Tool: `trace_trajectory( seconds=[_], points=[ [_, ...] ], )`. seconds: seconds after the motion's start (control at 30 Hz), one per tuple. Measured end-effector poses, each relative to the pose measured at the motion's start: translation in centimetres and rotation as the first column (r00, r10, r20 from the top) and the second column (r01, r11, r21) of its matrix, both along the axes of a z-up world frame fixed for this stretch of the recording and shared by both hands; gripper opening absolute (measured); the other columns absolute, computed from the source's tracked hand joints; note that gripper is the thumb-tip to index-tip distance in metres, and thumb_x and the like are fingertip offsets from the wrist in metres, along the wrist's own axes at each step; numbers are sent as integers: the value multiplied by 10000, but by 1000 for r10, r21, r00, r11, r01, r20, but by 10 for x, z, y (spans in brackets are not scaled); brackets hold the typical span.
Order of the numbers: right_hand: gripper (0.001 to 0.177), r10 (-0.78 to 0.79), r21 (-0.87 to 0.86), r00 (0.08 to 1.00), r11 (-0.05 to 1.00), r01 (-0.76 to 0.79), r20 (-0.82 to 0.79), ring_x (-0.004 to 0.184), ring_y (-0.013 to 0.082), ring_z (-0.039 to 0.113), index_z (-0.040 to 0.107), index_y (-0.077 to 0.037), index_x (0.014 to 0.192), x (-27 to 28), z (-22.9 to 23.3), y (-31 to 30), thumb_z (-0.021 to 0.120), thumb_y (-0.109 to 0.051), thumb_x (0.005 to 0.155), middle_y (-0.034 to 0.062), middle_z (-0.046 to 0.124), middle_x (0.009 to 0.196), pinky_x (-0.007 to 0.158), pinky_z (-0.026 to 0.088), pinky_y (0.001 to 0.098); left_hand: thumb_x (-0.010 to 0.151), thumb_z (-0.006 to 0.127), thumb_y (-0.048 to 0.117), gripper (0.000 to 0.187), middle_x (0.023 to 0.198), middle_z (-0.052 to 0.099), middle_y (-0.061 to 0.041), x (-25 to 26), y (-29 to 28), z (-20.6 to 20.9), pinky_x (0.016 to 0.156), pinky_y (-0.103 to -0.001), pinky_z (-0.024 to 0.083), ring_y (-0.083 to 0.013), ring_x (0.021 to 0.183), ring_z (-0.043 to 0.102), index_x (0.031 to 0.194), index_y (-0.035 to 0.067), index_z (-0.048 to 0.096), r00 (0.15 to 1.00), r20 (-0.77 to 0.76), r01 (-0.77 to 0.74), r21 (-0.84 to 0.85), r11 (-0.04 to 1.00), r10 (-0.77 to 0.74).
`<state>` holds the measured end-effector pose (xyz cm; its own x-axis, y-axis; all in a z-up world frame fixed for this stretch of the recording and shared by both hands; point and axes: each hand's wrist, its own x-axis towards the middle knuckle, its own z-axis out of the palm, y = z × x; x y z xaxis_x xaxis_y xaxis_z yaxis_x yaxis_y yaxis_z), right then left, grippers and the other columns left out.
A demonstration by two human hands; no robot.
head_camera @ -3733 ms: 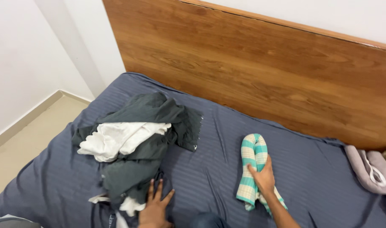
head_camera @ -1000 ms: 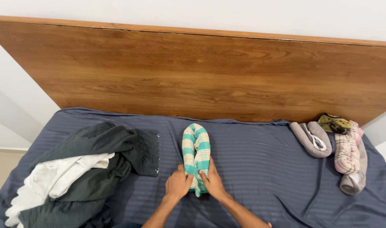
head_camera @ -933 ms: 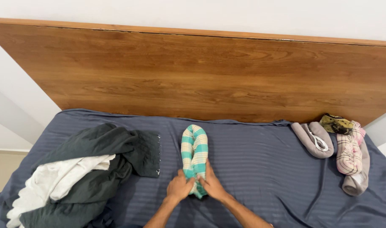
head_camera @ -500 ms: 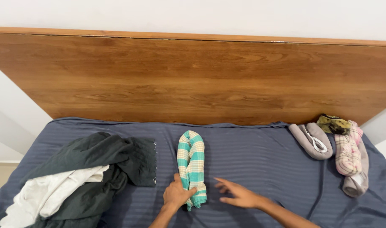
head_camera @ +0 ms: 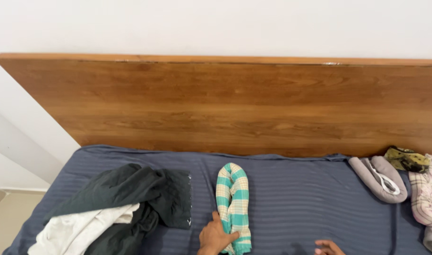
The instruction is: The person folds a green and white checkered towel into a compact roll on a bed. They then fold a white towel with a dark border into a similar roll. The person places the folded towels on the bed.
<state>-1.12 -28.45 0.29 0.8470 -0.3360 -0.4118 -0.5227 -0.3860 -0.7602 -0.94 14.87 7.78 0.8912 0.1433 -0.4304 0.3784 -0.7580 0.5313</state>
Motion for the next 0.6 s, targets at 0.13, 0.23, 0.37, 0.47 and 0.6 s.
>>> trace_trajectory(
  seconds=[0.13, 0.23, 0.37, 0.47, 0.6],
  points=[
    [573, 425, 228, 899, 869, -438, 108, 923, 244, 775, 546, -135, 1405, 2, -2, 70, 761, -287, 896, 157, 782, 1037, 846, 604, 389, 666, 858, 586, 982, 1083, 732, -199, -4, -2, -1, 897, -466, 589, -369, 1017, 739, 1326, 0, 426, 1000, 27, 2, 17, 1000, -2],
    [791, 666, 38, 730, 734, -678, 153, 1087, 212, 751, 349, -191, 1524, 16, 26, 130, 748, -398, 873, 119, 658, 1331, 887, 616, 365, 659, 876, 632, 1042, 1080, 733, -212, -4, 3, -4, 915, -468, 573, -371, 1024, 731, 1344, 1, 408, 999, 31, 12, 3, 1000, -12],
    [1036, 643, 143, 764, 752, -643, 55, 1160, 300, 723, 163, -54, 1572, 31, 46, 213, 728, -510, 832, 201, 547, 1432, 935, 617, 410, 745, 801, 609, 884, 1047, 749, -218, 1, 13, -19, 880, -487, 571, -376, 1006, 734, 1320, 17, 485, 991, 136, 30, -91, 995, -18],
    [1125, 665, -150, 702, 744, -651, 254, 1201, 353, 663, 169, 52, 1538, 20, 47, 243, 852, -489, 827, 298, 592, 1349, 1004, 533, 402, 817, 733, 483, 733, 1007, 760, -224, 3, 15, -30, 854, -493, 574, -386, 967, 749, 1336, 15, 513, 972, 235, 29, -147, 989, 7],
    [1109, 580, -62, 792, 812, -580, 192, 1089, 342, 739, 128, -22, 1577, 18, 43, 249, 794, -362, 758, 253, 702, 1231, 951, 578, 389, 824, 725, 351, 718, 1011, 742, -251, -2, 10, -36, 863, -508, 565, -423, 975, 724, 1393, 4, 458, 958, 287, 40, -96, 995, -11]
  ],
)
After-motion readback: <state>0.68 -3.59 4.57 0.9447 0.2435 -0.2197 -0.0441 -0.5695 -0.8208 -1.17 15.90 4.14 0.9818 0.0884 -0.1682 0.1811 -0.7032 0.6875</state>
